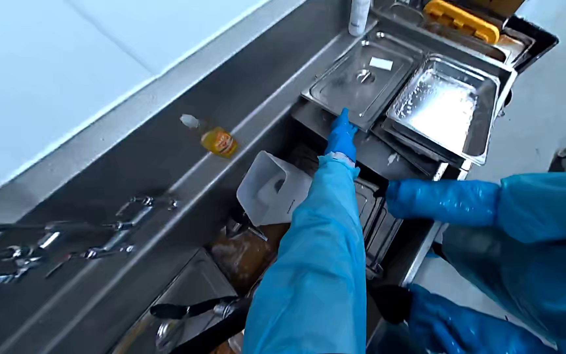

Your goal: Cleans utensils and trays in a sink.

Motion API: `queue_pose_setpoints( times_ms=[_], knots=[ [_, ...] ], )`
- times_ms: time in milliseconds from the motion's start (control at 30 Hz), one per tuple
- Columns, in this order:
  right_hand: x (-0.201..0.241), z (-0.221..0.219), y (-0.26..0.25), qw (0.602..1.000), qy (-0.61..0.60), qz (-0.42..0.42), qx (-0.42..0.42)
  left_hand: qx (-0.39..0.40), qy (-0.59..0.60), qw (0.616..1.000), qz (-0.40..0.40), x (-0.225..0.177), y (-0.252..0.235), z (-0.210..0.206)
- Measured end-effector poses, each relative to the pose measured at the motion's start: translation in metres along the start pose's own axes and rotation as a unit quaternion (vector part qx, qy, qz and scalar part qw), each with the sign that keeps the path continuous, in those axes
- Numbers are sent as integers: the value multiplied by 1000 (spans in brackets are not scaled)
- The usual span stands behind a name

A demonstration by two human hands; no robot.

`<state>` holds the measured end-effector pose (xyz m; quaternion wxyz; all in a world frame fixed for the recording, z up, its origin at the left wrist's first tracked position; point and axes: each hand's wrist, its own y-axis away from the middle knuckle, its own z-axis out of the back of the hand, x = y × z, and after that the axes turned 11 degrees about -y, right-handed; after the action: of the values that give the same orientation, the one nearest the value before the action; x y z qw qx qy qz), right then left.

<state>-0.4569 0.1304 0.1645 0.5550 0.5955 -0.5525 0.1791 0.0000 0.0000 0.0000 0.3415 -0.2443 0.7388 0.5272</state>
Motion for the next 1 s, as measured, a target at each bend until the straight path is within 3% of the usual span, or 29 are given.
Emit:
queue_pose_setpoints(
  times_ms=[33,100,200,267,367,467,533,633,767,833,933,1000],
  knots=[
    [-4,8,15,997,12,-35,-64,24,13,1000,0,3,9,8],
    [-5,5,13,959,39,-214,-183,62,13,997,-37,11,45,27],
    [-100,35,11,977,35,-121,-173,105,-38,982,-151,37,161,77],
    [-119,36,0,972,44,-122,-196,105,-108,971,-186,71,256,123],
    [-123,34,-18,949,104,-73,-287,-49,-192,975,-99,156,347,205],
    [-115,21,-19,946,121,-48,-296,-211,-269,939,38,245,387,301],
    [-112,4,-19,953,121,-38,-276,-227,-298,921,105,281,405,359],
    [-111,-25,-9,944,180,-3,-276,-201,-318,915,145,312,420,410],
    [-114,-60,-8,901,211,4,-379,-159,-363,906,152,325,421,433],
    [-111,-80,-12,877,258,64,-401,-143,-376,905,138,321,420,432],
    [-109,-118,-17,856,333,222,-328,-133,-362,917,103,308,430,430],
    [-97,-147,-39,861,367,242,-257,-140,-342,925,89,303,437,430]
  ],
)
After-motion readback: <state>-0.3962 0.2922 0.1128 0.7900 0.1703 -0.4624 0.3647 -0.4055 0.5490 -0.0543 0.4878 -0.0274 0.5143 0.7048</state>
